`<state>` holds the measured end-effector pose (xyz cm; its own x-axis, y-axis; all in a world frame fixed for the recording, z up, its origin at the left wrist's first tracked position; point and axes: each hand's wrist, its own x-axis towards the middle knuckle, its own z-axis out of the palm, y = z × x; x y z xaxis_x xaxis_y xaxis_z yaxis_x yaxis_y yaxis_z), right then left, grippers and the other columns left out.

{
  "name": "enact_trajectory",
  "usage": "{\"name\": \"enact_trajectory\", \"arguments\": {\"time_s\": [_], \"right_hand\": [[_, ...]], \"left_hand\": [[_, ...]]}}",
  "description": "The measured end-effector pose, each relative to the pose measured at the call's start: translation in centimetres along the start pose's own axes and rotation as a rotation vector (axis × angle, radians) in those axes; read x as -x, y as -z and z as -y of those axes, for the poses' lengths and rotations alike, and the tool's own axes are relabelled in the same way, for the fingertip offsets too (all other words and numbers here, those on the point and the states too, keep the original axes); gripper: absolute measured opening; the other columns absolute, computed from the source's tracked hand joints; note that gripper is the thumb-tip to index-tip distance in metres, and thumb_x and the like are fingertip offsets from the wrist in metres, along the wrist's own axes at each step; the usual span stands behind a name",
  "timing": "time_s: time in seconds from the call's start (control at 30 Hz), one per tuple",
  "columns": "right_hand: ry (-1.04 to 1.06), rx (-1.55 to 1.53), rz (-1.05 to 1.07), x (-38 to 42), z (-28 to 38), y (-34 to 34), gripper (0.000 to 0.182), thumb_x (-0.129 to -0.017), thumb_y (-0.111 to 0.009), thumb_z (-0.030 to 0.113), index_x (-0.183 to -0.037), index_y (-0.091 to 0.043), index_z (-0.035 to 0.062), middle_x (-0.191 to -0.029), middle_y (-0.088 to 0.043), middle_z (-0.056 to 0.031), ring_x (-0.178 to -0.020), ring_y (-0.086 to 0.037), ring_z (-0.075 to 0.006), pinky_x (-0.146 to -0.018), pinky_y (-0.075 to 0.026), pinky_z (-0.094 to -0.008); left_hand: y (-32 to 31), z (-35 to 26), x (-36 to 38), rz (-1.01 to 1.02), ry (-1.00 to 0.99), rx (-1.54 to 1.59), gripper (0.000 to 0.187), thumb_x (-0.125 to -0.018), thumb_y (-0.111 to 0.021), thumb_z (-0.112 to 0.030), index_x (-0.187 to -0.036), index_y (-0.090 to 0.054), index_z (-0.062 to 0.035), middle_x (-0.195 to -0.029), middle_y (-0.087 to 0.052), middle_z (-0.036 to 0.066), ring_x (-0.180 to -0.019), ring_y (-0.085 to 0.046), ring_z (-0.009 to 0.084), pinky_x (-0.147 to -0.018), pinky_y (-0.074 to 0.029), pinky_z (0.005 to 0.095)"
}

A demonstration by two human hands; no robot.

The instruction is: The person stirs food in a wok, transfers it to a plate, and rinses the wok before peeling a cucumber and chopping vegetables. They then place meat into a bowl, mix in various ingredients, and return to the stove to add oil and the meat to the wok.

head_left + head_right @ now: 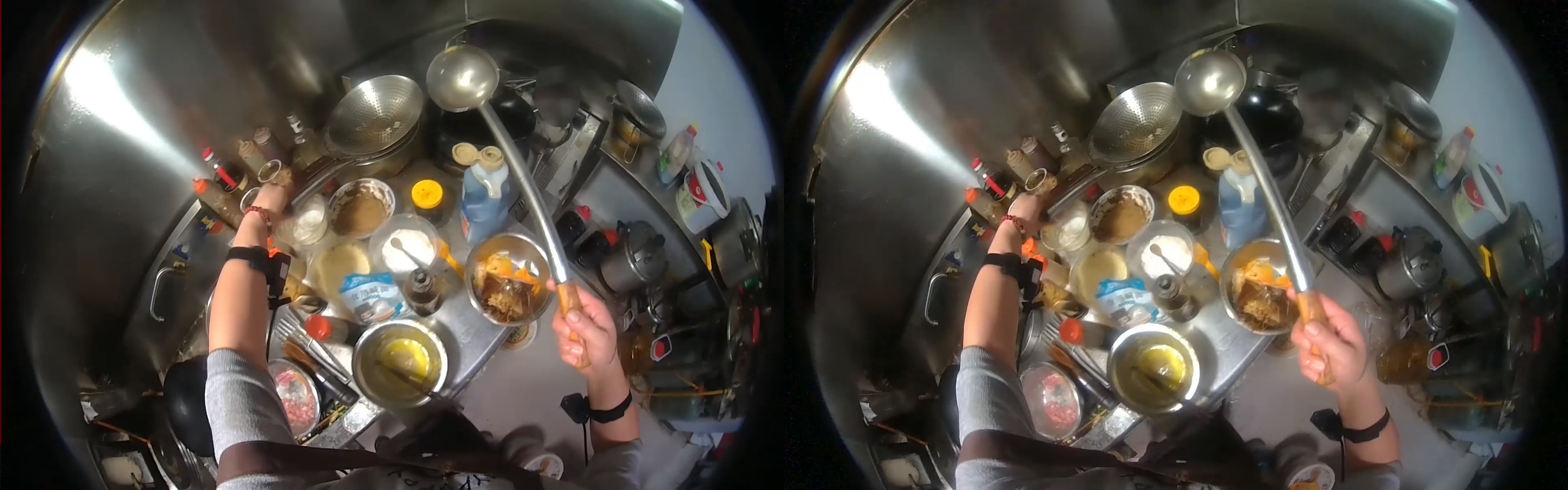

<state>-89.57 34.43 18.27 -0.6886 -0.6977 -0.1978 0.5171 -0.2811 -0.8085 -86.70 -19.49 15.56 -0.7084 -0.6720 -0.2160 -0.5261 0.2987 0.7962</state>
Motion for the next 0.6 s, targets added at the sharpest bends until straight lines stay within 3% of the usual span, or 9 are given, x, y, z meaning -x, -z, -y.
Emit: {"name": "enact_trajectory", "arguments": {"time_s": [0.07,0.1,0.17,0.2,0.27,0.3,0.37,0.47,0.6], "right_hand": [[-0.064,0.026,-0.003,-0.2,0.5,0.8,0.046,-0.087,-0.05,0.01,-0.13,-0.035,0.0013,-0.068,-0.045,-0.0032,-0.043,-0.04,-0.0044,-0.038,-0.035,-0.0185],[-0.063,0.018,0.012,-0.4,0.7,1.3,0.045,-0.087,-0.049,0.009,-0.129,-0.036,0.0009,-0.068,-0.046,-0.0038,-0.043,-0.041,-0.0046,-0.038,-0.035,-0.0185],[-0.069,0.013,0.012,-1.0,1.1,1.5,0.044,-0.087,-0.049,0.009,-0.129,-0.036,0.0013,-0.068,-0.046,-0.0036,-0.044,-0.041,-0.0049,-0.038,-0.036,-0.0188],[-0.078,0.005,0.011,-1.3,1.1,1.4,0.043,-0.088,-0.049,0.009,-0.129,-0.037,0.0017,-0.068,-0.046,-0.0035,-0.044,-0.041,-0.0052,-0.038,-0.036,-0.0192],[-0.076,0.006,-0.006,-2.4,1.0,0.6,0.042,-0.088,-0.048,0.009,-0.128,-0.037,0.0032,-0.069,-0.045,-0.0032,-0.045,-0.041,-0.0055,-0.039,-0.036,-0.0196],[-0.077,0.017,-0.028,-2.9,1.1,0.0,0.04,-0.089,-0.048,0.009,-0.127,-0.038,0.0046,-0.069,-0.045,-0.0029,-0.045,-0.041,-0.0058,-0.039,-0.035,-0.0199],[-0.077,0.051,-0.066,-4.0,1.1,-1.8,0.04,-0.088,-0.05,0.01,-0.127,-0.039,0.0058,-0.069,-0.045,-0.0026,-0.045,-0.039,-0.0056,-0.039,-0.034,-0.0192],[-0.087,0.035,-0.075,-5.9,1.3,-3.8,0.033,-0.089,-0.051,0.012,-0.121,-0.043,0.008,-0.07,-0.045,-0.0025,-0.046,-0.039,-0.0061,-0.041,-0.033,-0.0186],[-0.157,0.016,-0.057,-11.5,0.7,-6.6,0.011,-0.088,-0.052,0.011,-0.098,-0.047,0.0076,-0.068,-0.047,-0.002,-0.05,-0.044,-0.0086,-0.04,-0.035,-0.0217]], "left_hand": [[-2.4,-1.1,-0.8,0.373,0.286,0.551,0.029,-0.09,-0.048,-0.023,-0.11,-0.053,-0.0033,-0.095,-0.058,0.01,-0.076,-0.057,0.0255,-0.071,-0.052,0.04],[-4.1,-0.9,-1.2,0.436,0.271,0.618,0.024,-0.09,-0.049,-0.021,-0.107,-0.054,-0.006,-0.094,-0.056,0.01,-0.076,-0.057,0.0243,-0.069,-0.054,0.04],[-7.9,-1.8,0.1,0.43,0.259,0.897,0.024,-0.09,-0.048,-0.019,-0.106,-0.052,-0.0012,-0.083,-0.057,0.009,-0.067,-0.055,0.0154,-0.061,-0.054,0.0271],[-9.9,-4.2,1.4,0.342,0.396,1.088,0.018,-0.087,-0.051,-0.013,-0.095,-0.051,0.0037,-0.075,-0.053,0.006,-0.06,-0.049,0.011,-0.052,-0.046,0.0158],[-10.9,-3.9,-0.6,0.824,0.269,1.268,0.007,-0.083,-0.048,-0.007,-0.079,-0.046,-0.0015,-0.068,-0.047,0.004,-0.057,-0.043,0.01,-0.049,-0.04,0.0231],[-10.9,-4.6,-0.9,0.823,0.268,1.268,0.007,-0.083,-0.048,-0.007,-0.079,-0.046,-0.0015,-0.068,-0.047,0.004,-0.057,-0.043,0.01,-0.049,-0.04,0.0231],[-10.8,-6.7,-0.5,0.523,0.347,1.271,0.011,-0.081,-0.045,-0.002,-0.072,-0.04,-0.0028,-0.064,-0.041,0.002,-0.053,-0.037,0.0088,-0.044,-0.029,0.0235],[-8.6,-8.0,2.6,0.445,0.202,1.147,0.008,-0.081,-0.045,0.0,-0.074,-0.041,-0.0011,-0.064,-0.041,0.003,-0.051,-0.037,0.0095,-0.044,-0.03,0.0228],[-4.2,-9.3,5.1,0.409,0.136,1.111,0.013,-0.08,-0.045,0.002,-0.068,-0.041,-0.0008,-0.062,-0.041,0.005,-0.05,-0.037,0.0118,-0.043,-0.03,0.0214]]}}
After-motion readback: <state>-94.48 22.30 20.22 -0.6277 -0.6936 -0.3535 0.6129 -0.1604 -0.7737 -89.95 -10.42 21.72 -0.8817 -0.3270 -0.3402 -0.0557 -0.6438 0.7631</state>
